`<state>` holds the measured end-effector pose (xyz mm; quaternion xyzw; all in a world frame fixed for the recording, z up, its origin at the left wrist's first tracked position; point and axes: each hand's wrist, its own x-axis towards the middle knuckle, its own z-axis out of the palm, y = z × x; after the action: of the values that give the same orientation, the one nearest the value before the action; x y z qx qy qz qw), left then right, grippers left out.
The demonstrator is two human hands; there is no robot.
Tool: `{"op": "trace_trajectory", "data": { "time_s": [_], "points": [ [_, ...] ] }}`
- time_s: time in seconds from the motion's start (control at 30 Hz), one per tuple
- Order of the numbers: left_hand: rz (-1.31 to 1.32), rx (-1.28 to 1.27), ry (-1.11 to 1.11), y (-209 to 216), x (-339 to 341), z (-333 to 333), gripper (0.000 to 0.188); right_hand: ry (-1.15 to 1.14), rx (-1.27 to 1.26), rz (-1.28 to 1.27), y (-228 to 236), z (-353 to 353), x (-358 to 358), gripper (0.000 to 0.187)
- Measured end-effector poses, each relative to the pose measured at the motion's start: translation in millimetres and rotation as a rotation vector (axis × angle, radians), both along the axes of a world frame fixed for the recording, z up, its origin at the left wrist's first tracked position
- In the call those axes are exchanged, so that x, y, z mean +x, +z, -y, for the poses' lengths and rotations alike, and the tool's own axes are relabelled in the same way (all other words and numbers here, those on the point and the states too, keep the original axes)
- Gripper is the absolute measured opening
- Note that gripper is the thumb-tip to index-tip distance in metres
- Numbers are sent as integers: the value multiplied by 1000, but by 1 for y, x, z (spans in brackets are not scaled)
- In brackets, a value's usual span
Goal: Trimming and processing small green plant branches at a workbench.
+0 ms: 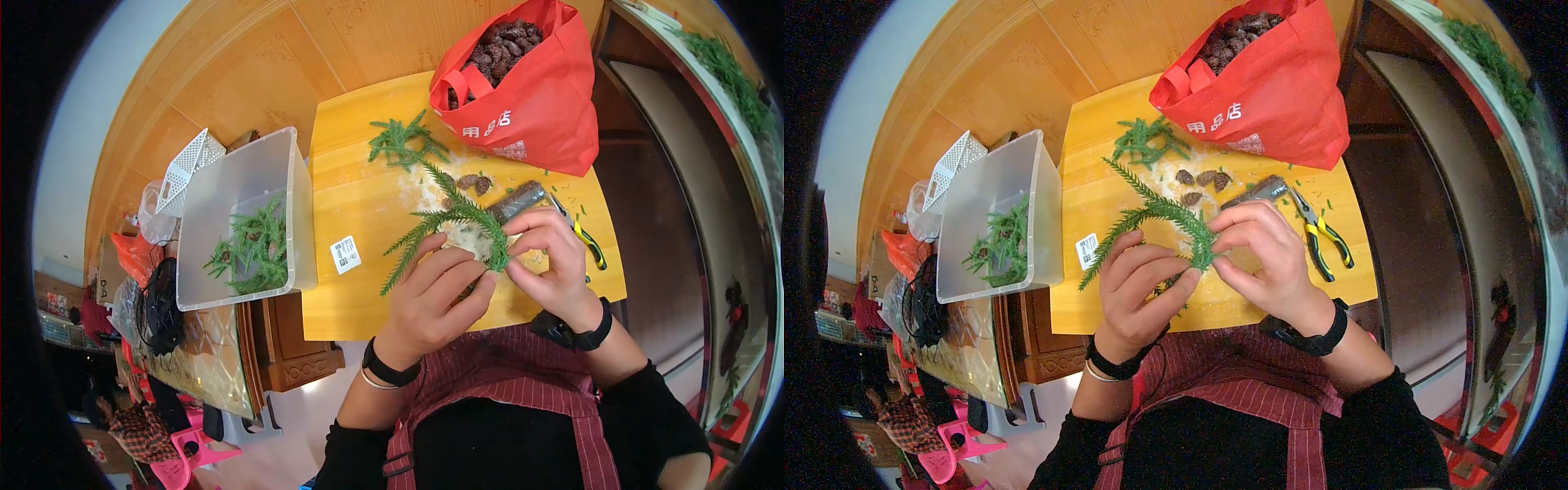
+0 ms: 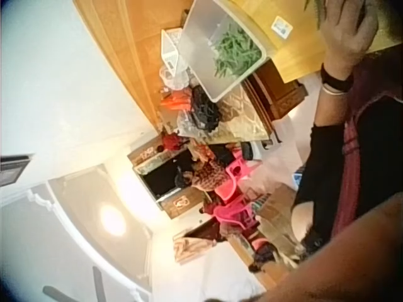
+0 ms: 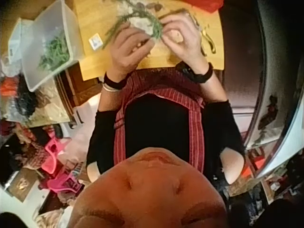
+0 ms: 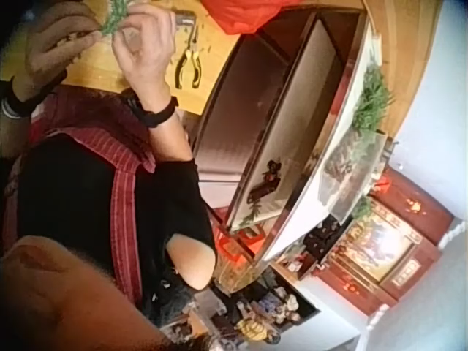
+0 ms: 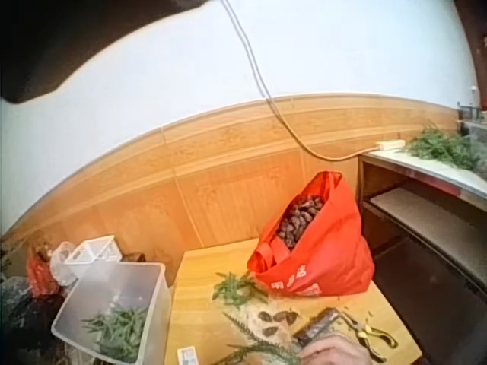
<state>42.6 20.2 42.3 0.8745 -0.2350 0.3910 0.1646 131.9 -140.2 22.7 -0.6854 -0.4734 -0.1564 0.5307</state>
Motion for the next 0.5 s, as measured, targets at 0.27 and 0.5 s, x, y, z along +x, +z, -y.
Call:
{"op": "trace_trajectory", "data": {
  "time_s": [0.27,0.5],
  "points": [
    [4,60,27,2,2,3,16,181,71,-416,-13,1,0,15],
    [-8,95,36,2,2,6,16,295,193,-770,-2,-1,-7,15]
  ]
}}
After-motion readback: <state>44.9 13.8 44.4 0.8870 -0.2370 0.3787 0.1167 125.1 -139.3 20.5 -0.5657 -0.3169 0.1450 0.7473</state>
